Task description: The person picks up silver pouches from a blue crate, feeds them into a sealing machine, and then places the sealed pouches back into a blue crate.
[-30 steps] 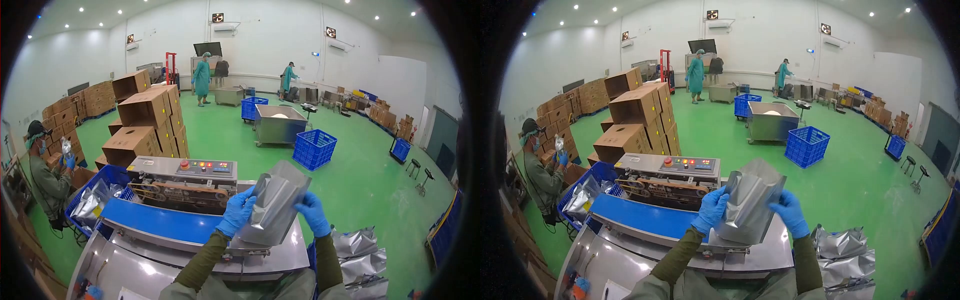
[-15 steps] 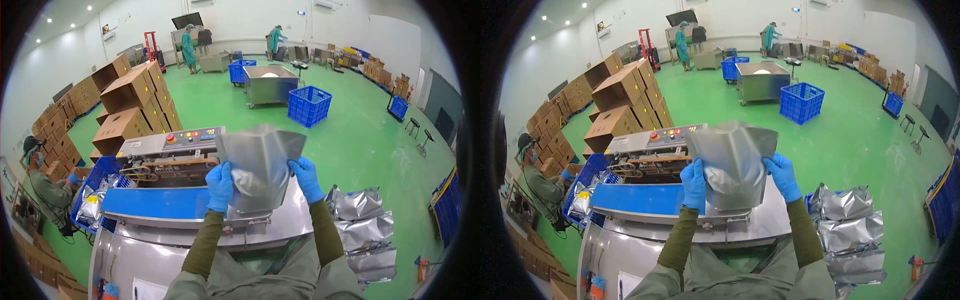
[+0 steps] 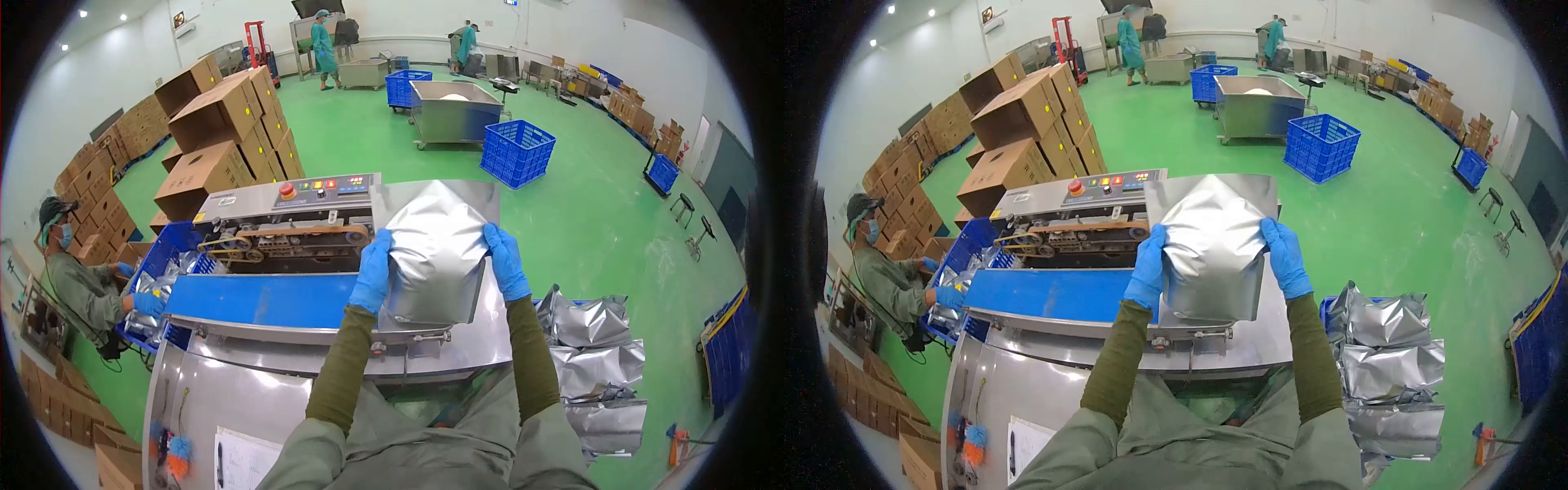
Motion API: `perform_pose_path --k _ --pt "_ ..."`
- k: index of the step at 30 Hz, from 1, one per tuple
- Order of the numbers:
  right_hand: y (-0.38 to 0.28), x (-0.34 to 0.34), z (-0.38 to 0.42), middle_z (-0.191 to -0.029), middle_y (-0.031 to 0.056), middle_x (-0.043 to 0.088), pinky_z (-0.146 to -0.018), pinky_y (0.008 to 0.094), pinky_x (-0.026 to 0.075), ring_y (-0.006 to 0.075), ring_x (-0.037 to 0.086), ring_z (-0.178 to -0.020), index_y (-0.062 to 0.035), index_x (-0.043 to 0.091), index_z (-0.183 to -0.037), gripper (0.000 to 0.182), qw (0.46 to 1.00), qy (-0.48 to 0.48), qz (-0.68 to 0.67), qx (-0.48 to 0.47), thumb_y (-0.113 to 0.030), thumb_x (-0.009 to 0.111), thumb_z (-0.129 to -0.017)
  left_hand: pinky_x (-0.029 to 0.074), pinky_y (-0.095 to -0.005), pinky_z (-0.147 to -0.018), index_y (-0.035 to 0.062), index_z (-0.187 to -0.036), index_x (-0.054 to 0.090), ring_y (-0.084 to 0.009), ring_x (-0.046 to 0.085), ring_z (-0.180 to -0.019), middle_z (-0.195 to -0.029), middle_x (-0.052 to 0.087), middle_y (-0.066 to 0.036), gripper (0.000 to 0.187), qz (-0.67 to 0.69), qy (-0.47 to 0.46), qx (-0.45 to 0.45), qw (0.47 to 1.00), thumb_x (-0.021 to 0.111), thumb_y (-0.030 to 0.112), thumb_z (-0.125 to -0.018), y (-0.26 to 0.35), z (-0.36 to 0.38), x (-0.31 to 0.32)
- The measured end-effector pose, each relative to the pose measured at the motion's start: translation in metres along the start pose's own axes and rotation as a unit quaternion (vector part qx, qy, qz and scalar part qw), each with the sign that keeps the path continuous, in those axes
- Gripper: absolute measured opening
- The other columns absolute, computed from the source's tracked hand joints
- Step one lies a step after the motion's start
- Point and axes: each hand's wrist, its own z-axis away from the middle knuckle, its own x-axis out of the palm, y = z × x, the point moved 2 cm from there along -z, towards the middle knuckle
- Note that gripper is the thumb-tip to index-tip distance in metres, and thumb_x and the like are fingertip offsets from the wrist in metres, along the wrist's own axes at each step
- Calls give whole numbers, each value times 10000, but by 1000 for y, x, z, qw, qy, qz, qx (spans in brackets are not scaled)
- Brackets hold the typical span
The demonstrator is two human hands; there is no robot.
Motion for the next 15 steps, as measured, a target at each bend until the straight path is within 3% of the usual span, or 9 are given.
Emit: perform_pose_path --k 1,2,6,9,10,15 --pt "6 -3 -3 -721 2 561 -557 243 426 82 498 -621 20 618 -897 389 1000 -7 1 0 -340 475 -937 409 -249 -665 22 -823 620 -69 454 -729 -780 546 20 366 60 -8 -39 997 489 345 -935 -1 -4 1" --pt "14 -7 -5 -731 3 573 -553 240 431 82 512 -632 8 627 -893 380 999 7 -5 36 -339 478 -934 482 -302 -829 -17 -1073 579 -160 596 -931 -1021 621 -86 333 58 -31 -85 994 463 266 -939 -3 -6 -2" --pt "30 -4 3 -660 9 560 -485 237 404 87 513 -555 -38 637 -814 376 994 -8 -14 111 -366 485 -916 490 -306 -752 1 -964 613 -149 594 -792 -894 630 -58 289 -8 14 -112 994 485 256 -917 -18 6 -16" --pt "60 7 18 -630 1 554 -471 229 380 79 500 -529 -45 637 -786 376 988 -46 19 145 -367 485 -910 476 -289 -532 43 -815 614 -154 543 -596 -715 578 -34 299 2 58 -218 974 501 308 -895 -30 28 -30" --pt "67 10 19 -627 -8 562 -472 219 371 68 500 -527 -52 643 -783 369 985 -59 39 158 -360 484 -907 459 -283 -474 59 -772 596 -146 516 -553 -671 540 -29 297 10 60 -192 980 497 315 -885 -52 29 -45" --pt "79 48 20 -599 -11 538 -452 228 354 72 474 -499 -60 630 -756 375 983 -67 -24 168 -376 487 -901 397 -277 -507 61 -732 584 -115 464 -559 -650 521 -14 247 -36 87 -185 978 519 269 -848 -39 23 -78"
